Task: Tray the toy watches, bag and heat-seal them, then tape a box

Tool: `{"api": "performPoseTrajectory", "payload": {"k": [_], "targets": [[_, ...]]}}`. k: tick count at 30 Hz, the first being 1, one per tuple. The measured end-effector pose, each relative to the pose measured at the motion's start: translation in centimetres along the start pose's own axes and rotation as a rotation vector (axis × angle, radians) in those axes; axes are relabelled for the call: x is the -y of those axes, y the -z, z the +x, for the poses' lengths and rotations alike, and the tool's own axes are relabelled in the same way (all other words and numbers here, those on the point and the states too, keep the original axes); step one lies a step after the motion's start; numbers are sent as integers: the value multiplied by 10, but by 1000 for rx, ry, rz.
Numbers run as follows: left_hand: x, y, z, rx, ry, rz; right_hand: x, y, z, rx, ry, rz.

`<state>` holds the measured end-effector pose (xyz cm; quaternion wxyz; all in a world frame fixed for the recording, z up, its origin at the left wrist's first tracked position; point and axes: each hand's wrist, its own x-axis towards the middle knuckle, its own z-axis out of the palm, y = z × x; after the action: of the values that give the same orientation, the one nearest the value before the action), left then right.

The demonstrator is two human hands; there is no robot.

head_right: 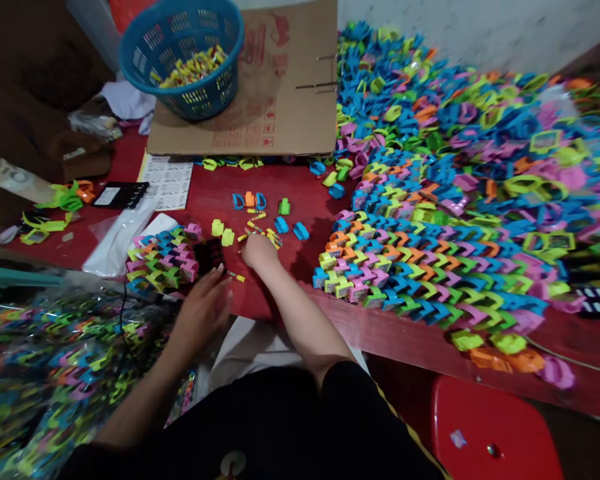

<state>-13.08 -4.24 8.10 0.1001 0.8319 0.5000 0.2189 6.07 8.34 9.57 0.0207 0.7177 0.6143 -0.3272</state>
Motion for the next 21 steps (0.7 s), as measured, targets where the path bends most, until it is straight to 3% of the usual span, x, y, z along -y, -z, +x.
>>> {"api": "performPoseTrajectory", "payload": {"k": [2, 4, 6, 9, 11, 13, 18, 21], "targets": [[12, 37, 32, -99, -2, 41, 0, 2, 1, -6, -32, -37], [35, 63, 73, -134, 111, 146, 0, -1, 1, -32, -49, -46], [64, 74, 111, -20, 205, 231, -2, -5, 0, -74, -34, -46], [104, 72, 148, 283, 143, 160, -10, -15, -1, -187, 29, -89], [123, 67, 157, 450, 78, 30, -17, -22, -5, -286, 73, -133], [133, 63, 159, 521, 64, -59, -24, -29, -10, -341, 81, -140], [134, 59, 156, 522, 56, -2, -40, -38, -16, -325, -45, -57], [130, 57, 157, 531, 32, 63, -55, -42, -10, -445, -75, 101]]}}
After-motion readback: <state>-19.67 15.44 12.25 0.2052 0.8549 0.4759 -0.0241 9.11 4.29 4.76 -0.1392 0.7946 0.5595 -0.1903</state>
